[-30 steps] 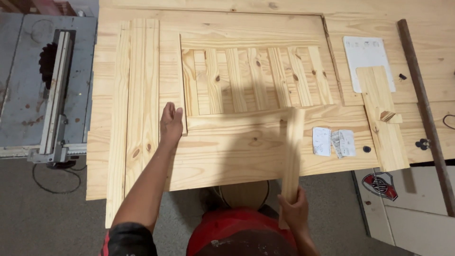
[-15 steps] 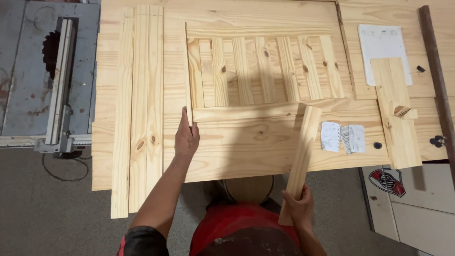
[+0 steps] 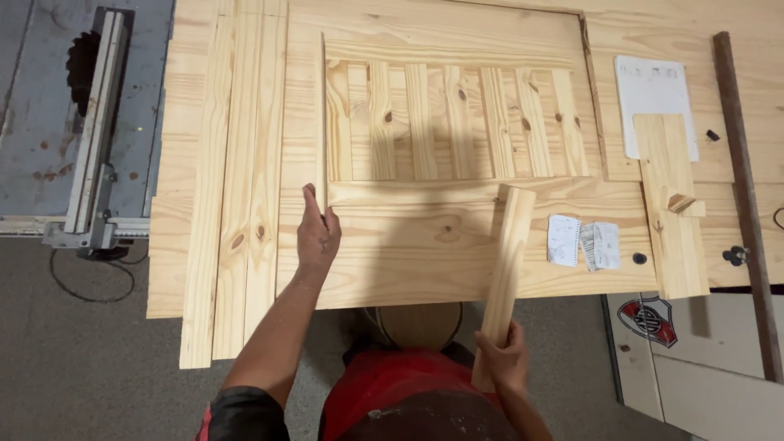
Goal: Cutting wooden boards with a miter saw and then laying out the pieces on a workbench to assemble a frame or panel.
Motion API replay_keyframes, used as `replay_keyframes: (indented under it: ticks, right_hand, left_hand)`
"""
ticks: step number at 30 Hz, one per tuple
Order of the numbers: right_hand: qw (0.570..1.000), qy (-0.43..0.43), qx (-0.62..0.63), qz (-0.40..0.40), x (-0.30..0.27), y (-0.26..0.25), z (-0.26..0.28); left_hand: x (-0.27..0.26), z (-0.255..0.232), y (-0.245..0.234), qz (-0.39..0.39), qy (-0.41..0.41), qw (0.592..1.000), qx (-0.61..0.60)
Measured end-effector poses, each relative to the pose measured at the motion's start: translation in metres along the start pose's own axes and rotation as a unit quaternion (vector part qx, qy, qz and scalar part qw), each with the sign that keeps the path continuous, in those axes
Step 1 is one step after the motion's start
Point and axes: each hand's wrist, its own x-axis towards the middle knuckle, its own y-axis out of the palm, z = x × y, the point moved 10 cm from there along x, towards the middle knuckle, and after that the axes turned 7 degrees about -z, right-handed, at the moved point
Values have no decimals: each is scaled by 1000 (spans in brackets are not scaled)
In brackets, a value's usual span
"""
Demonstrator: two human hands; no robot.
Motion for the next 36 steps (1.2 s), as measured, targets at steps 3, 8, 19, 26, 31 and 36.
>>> replay_keyframes:
  ticks: [3,8,19,26,31,36]
  right_hand:
    - [1000,-13,-3,-1,7,4,-7]
    - [999,-40,4,1,11,6,-12]
    - [1000,0,13,18,-3,7,-9]
    - [997,-9,62,44,6,15,-20]
    - [994,10,91,57,14,19,-34]
    - [988,31,128,80,8,21,-37]
  left_hand:
    - [-1,-3,-5,25,-70,997,-3]
    - [-2,-5,-1,14,-10,1000,-4]
    - [1,-14,-4,50,-78,995,-37]
    - [1,-13,-2,63,-76,995,-11]
    - [0,-19,-4,71,-87,993,-16]
    - [0,-20,-5,59,-75,995,-15]
